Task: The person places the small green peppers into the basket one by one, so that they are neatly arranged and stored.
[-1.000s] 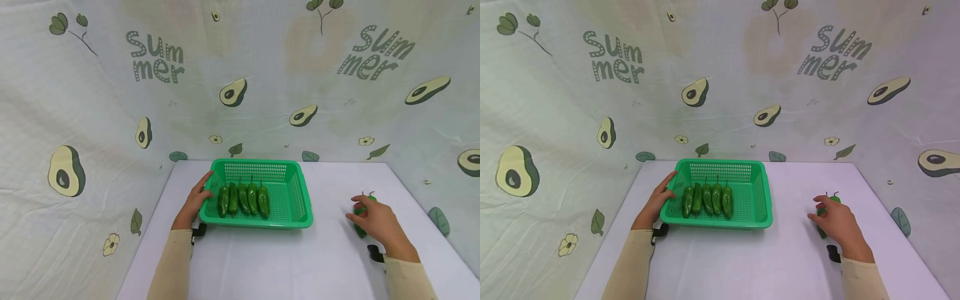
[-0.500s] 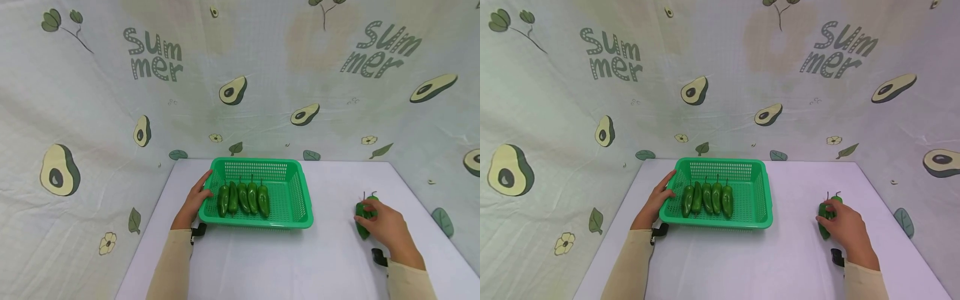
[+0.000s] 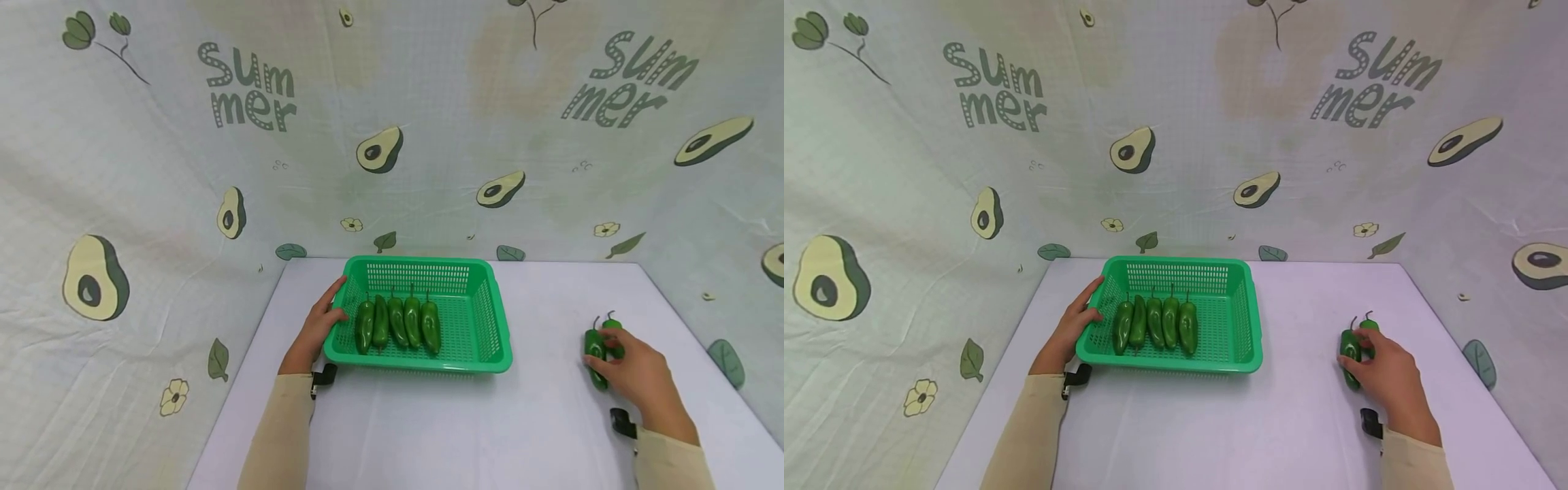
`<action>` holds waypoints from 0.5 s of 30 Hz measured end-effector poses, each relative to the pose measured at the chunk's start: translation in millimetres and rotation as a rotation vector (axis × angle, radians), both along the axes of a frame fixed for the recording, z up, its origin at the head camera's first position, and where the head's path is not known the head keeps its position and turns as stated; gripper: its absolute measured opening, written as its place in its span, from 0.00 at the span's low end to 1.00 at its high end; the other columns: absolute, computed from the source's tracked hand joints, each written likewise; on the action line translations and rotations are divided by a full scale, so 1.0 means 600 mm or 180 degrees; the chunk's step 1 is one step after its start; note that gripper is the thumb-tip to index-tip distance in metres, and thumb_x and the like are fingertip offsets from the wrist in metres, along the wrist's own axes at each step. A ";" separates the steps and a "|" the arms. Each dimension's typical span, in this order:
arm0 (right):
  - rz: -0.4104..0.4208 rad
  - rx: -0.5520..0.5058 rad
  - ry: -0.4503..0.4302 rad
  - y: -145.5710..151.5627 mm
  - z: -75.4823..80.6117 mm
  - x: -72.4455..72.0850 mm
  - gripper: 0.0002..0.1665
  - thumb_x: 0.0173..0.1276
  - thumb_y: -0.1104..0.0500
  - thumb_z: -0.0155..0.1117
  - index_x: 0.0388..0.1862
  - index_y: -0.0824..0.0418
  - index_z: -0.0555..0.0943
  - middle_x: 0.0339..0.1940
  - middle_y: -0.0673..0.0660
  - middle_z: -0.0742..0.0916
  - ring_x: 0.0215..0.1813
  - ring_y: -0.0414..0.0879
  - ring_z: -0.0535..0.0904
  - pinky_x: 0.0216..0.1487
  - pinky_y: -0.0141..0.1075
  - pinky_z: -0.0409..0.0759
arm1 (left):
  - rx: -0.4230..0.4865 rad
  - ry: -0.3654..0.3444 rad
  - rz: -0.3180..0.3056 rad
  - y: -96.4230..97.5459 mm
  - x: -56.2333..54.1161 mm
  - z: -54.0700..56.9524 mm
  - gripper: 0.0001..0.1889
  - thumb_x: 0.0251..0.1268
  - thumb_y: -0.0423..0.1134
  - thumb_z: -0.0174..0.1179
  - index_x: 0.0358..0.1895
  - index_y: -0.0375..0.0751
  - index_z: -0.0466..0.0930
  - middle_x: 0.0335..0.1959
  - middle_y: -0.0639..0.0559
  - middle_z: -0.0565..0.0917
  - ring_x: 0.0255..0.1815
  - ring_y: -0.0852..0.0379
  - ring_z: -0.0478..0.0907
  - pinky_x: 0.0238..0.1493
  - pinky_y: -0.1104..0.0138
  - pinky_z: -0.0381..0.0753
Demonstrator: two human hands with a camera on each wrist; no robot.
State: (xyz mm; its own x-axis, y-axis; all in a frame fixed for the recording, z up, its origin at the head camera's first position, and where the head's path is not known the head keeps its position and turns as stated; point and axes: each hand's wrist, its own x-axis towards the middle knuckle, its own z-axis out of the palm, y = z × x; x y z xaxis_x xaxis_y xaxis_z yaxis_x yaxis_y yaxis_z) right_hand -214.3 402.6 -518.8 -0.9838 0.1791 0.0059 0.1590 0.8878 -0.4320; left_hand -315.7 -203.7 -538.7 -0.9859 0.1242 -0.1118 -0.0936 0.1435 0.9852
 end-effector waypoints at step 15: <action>-0.0149 -0.0155 -0.0613 0.007 0.002 -0.002 0.66 0.61 0.24 0.70 0.81 0.67 0.61 0.62 0.75 0.80 0.56 0.74 0.77 0.41 0.60 0.78 | -0.0043 -0.0010 0.0024 0.001 0.001 0.004 0.48 0.59 0.31 0.56 0.80 0.84 0.60 0.73 0.39 0.74 0.59 0.40 0.78 0.48 0.56 0.83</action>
State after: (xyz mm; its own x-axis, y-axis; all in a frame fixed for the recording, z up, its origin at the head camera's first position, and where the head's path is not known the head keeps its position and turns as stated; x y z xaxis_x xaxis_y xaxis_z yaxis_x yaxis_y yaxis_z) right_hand -215.4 407.1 -517.8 -0.9565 0.2203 -0.1915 0.2837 0.8562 -0.4319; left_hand -315.1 -202.8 -536.3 -0.9865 0.1152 -0.1165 -0.0978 0.1561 0.9829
